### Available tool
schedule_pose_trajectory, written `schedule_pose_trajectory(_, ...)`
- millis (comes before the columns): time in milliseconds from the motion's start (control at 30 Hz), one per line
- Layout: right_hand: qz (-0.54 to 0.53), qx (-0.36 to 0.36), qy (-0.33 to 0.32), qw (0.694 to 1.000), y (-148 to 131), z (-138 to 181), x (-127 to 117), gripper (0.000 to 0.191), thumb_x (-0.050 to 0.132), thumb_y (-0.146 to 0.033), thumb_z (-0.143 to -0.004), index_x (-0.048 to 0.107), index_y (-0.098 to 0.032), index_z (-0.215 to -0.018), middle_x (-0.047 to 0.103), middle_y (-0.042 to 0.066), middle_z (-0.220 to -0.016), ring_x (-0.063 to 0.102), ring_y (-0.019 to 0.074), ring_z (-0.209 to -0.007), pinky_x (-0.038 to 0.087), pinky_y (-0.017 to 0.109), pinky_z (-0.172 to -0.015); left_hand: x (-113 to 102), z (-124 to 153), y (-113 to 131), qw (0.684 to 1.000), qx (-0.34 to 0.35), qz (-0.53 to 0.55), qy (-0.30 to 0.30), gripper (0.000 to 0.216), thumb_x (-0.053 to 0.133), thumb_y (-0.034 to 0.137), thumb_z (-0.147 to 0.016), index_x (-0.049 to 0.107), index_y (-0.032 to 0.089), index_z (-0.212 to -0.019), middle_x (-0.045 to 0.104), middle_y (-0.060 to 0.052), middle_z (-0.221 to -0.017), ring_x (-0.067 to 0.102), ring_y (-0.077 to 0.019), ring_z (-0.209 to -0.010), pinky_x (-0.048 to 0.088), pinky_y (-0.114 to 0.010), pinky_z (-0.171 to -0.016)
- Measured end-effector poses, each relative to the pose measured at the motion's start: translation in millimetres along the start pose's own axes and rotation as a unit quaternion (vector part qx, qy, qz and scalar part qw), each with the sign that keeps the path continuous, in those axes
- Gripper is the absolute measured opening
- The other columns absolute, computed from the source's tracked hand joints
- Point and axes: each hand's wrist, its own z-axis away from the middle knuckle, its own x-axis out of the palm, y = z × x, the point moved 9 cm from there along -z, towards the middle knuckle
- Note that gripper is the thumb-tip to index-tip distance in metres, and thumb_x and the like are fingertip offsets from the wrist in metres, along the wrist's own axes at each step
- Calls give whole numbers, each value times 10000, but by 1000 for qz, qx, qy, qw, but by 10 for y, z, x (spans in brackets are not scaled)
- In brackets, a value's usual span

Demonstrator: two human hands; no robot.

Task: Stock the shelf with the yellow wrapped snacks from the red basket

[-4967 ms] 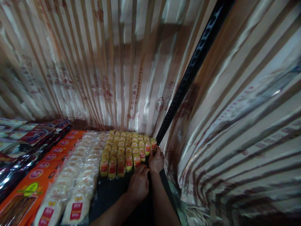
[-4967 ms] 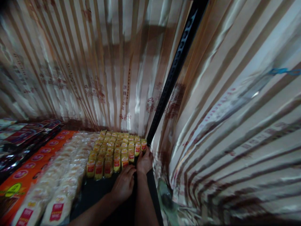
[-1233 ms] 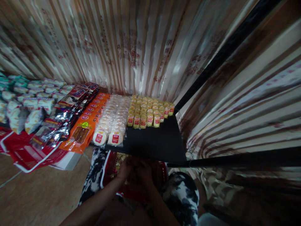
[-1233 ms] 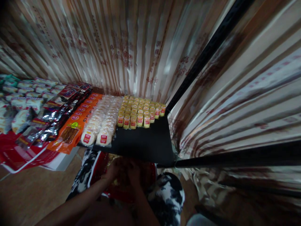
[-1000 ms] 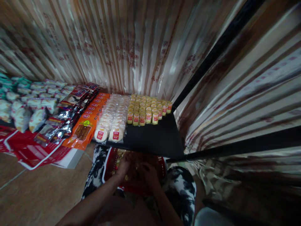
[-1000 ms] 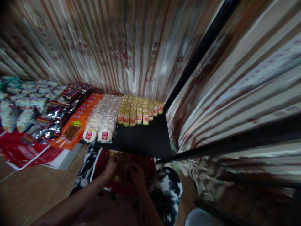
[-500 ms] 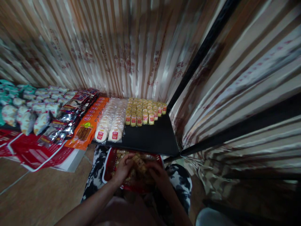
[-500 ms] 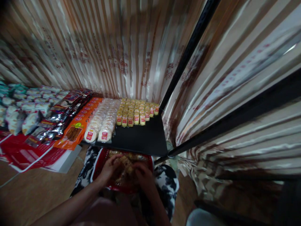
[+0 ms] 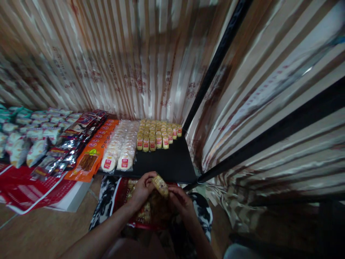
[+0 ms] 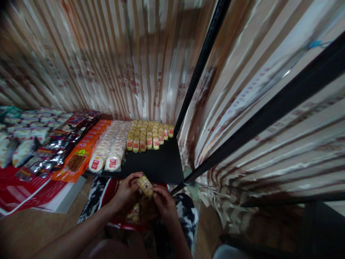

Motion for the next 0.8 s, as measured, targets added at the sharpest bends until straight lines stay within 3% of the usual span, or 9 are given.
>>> schedule_pose_trajectory(133,18,-31,17,999,23,-33,-40,295,621,-425,-733,668,-217,-938,636,94,-1072,582,221,-1029,454,372,-918,29,-105,-17,999,-27,-27,15,368,591,265,-642,560,142,-988,624,-4,-722,561,-113,-617,437,-212,-574)
schedule_pose_trajectory(267,17,-14,19,1000,139,-56,-40,385,650,-435,-695,640,-222,-1016,612,92,-1154,568,230,-1072,456,379,-925,17,-202,-43,997,-42,-53,37,376,587,274,-643,570,129,-990,592,15,-660,527,-99,-555,413,-201,-528)
schedule_pose_trajectory(433,-25,46,71,996,261,-108,-122,455,651,-464,-679,599,-199,-1045,686,72,-965,643,222,-903,508,370,-838,65,-310,-74,994,-49,-90,44,356,589,319,-665,571,129,-966,584,16,-655,481,-76,-486,382,-192,-473)
schedule_pose_trajectory(533,-32,58,108,992,184,-163,-200,436,643,-493,-676,611,-195,-993,694,72,-947,647,231,-894,514,370,-830,142,-342,-106,994,-60,-90,28,345,598,386,-671,563,136,-905,563,29,-591,473,-80,-469,350,-183,-438)
schedule_pose_trajectory(800,-91,71,107,988,-2,-325,-220,410,619,-510,-702,625,-191,-960,701,75,-927,660,238,-839,538,357,-744,254,-268,-132,989,-115,-94,0,418,541,563,-705,504,154,-784,531,47,-448,375,-45,-347,254,-156,-383)
